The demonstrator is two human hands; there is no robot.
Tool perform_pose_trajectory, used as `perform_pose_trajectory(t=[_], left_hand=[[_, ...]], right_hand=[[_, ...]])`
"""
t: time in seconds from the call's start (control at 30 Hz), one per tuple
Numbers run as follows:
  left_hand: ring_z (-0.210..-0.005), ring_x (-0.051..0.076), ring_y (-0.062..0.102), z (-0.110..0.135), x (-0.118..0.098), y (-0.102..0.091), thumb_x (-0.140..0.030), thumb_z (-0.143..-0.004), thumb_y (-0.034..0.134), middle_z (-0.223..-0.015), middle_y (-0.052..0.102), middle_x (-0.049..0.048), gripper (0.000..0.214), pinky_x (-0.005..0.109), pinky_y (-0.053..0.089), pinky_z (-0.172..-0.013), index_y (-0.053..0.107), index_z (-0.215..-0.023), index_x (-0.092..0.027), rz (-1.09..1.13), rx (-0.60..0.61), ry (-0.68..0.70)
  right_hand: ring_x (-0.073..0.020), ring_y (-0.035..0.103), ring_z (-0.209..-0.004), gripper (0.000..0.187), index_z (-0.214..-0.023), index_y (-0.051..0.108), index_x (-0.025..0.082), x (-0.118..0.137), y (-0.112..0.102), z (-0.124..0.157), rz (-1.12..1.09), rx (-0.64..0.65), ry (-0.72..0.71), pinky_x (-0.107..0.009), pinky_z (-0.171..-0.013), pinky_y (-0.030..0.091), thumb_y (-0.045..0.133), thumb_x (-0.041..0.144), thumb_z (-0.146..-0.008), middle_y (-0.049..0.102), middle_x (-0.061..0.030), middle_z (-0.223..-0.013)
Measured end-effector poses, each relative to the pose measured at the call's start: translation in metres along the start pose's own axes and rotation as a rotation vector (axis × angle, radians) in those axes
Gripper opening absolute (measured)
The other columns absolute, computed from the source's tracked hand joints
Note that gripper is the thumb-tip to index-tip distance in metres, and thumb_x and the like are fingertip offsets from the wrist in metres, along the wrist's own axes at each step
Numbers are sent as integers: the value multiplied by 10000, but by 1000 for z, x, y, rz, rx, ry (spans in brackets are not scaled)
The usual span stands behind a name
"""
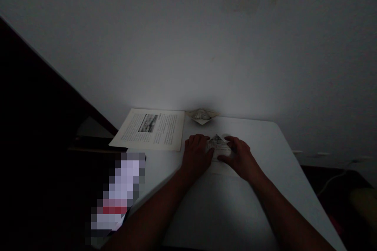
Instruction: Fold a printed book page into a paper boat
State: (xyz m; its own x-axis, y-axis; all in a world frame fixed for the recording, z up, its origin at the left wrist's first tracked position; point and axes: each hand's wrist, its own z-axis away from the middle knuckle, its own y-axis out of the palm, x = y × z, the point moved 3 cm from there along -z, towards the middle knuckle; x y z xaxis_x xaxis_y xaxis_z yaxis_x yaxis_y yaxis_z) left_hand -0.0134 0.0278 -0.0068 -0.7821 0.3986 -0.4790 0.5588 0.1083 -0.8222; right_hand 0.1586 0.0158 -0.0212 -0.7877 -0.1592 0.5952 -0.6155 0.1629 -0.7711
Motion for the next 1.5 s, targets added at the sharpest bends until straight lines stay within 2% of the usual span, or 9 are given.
perform_pose_trajectory(t=[0.1,0.2,0.3,0.5,0.6,0.77,0.97,1.23,1.5], left_hand=[[-1026,210,510,1,3,-3,-242,-771,613,-1083,584,67,378,369,395,-911,517,-1129,-171,127,-50,0],[-938,194,550,0,6,-6,-167,-738,630,-997,620,56,346,359,426,-864,554,-1076,-167,234,-118,32],[-863,179,569,-1,7,-12,-122,-743,627,-885,640,39,197,345,445,-817,607,-934,-170,311,-218,70],[-824,163,570,0,7,-21,-138,-740,663,-821,634,47,63,301,470,-746,639,-791,-166,457,-340,243],[-808,160,550,1,8,-17,-169,-760,662,-788,639,42,11,298,446,-747,669,-763,-177,397,-249,324],[-772,157,527,1,10,-6,-232,-767,672,-787,644,25,41,303,382,-733,706,-769,-210,183,56,356],[-840,157,546,-2,10,-10,-286,-836,604,-878,666,15,124,294,368,-773,707,-850,-218,105,307,376],[-903,173,581,-6,7,-16,-176,-819,596,-951,690,36,225,297,422,-838,659,-1036,-179,127,373,296],[-854,142,629,-13,16,-16,-162,-771,620,-934,694,30,328,262,469,-825,631,-1098,-180,281,376,145]], right_hand=[[-253,571,-997,537,-1215,502,225,-1,-10,-2,21,-78,-108,-455,-924,398,673,369,-727,631,-87,-1076],[-270,565,-1018,350,-1080,582,239,1,-24,-3,78,-248,-275,-499,-959,369,653,379,-767,661,-74,-986],[-228,600,-914,192,-942,609,241,8,-38,0,67,-362,-413,-487,-980,359,664,320,-775,668,-41,-876],[-216,609,-907,109,-870,631,251,11,-56,2,115,-311,-510,-492,-1007,295,605,183,-790,709,-5,-838],[-214,613,-910,199,-900,651,242,1,-54,2,153,-187,-511,-467,-978,340,558,126,-767,711,-14,-882],[-194,626,-927,415,-974,675,224,-12,-43,3,123,60,-471,-381,-860,474,453,5,-700,706,-35,-967],[-204,602,-985,338,-1035,668,215,-2,-33,8,46,152,-400,-386,-872,501,459,77,-808,675,-73,-1048],[-202,590,-924,159,-975,669,215,24,-7,9,-14,172,-407,-384,-834,480,573,230,-848,673,-67,-982],[-198,594,-932,158,-956,678,238,24,-5,9,-45,187,-379,-383,-841,461,576,204,-841,673,-51,-982]])
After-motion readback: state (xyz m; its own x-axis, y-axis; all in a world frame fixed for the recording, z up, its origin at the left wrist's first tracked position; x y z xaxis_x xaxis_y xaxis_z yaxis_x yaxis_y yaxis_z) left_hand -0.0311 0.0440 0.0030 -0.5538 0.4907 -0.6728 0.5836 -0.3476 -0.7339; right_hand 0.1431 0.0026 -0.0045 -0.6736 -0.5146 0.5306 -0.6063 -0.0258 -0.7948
